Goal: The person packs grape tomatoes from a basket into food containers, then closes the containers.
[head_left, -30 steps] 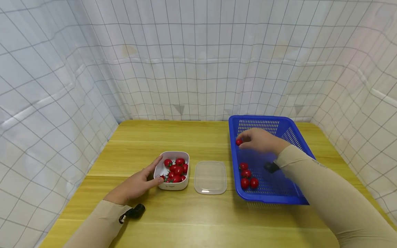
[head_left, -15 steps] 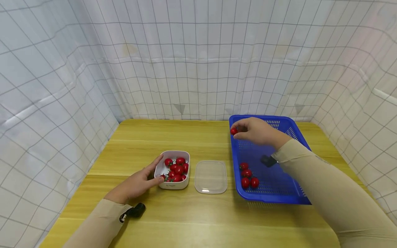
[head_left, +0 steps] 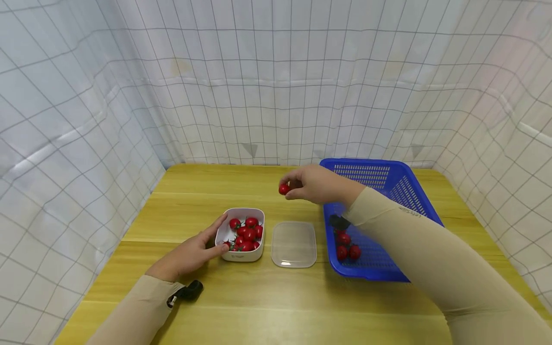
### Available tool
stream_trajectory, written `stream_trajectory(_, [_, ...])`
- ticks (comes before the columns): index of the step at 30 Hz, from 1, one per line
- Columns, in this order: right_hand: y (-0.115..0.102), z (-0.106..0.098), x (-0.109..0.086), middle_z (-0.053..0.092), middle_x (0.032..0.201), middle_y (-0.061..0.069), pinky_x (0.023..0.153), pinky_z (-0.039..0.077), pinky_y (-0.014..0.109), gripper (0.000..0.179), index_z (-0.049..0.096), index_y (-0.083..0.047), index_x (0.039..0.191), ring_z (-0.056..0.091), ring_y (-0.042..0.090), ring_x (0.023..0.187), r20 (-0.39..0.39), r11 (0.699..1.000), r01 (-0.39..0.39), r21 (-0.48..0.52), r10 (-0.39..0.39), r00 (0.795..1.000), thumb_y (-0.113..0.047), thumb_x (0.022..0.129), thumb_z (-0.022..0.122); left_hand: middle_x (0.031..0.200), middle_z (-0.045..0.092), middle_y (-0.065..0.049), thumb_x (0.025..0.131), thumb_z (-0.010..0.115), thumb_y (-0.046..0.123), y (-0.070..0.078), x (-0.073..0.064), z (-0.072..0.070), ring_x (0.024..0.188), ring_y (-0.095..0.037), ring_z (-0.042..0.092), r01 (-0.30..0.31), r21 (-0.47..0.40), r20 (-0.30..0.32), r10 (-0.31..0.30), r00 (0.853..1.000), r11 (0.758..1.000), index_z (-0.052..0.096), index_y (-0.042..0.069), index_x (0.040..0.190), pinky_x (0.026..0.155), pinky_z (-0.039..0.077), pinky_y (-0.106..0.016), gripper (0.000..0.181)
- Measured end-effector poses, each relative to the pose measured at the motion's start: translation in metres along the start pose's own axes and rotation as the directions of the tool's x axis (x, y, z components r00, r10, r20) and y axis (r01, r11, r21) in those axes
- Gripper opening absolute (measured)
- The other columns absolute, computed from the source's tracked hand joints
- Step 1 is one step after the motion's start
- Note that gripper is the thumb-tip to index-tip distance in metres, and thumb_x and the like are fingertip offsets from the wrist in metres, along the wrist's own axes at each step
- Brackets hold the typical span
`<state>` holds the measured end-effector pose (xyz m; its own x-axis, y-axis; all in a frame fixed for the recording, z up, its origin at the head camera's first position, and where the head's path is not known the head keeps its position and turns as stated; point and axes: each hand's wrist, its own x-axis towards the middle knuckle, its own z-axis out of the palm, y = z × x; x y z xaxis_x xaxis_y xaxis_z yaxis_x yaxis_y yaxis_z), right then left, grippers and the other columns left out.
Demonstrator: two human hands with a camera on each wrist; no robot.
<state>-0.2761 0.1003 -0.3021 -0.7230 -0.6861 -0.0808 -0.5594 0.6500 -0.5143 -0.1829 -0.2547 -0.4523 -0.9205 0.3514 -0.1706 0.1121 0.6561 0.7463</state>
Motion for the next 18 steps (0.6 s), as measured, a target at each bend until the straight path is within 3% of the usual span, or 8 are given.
stream_trajectory(9, [-0.03, 0.018, 0.024, 0.075, 0.102, -0.005, 0.083, 0.055, 0.029, 0.02, 0.074, -0.019, 0.122, 0.067, 0.011, 0.091, 0.08, 0.994, 0.09, -0.064, -0.084, 0.993, -0.025, 0.103, 0.071, 0.176, 0.017, -0.02, 0.103, 0.062, 0.054, 0.002, 0.0, -0.001, 0.158, -0.053, 0.02, -0.001, -0.002, 0.001, 0.001, 1.0, 1.0, 0.008, 0.047, 0.168, 0.123, 0.024, -0.073, 0.085])
stream_trajectory(18, [-0.038, 0.028, 0.038, 0.075, 0.107, -0.005, 0.09, 0.056, 0.03, 0.022, 0.073, -0.02, 0.124, 0.067, 0.011, 0.096, 0.091, 0.99, 0.1, -0.101, -0.091, 0.992, -0.028, 0.104, 0.069, 0.176, 0.018, -0.018, 0.103, 0.062, 0.054, -0.001, 0.002, 0.0, 0.159, -0.05, 0.023, -0.003, -0.025, 0.009, 0.004, 1.0, 1.0, 0.006, 0.049, 0.167, 0.123, 0.025, -0.072, 0.085])
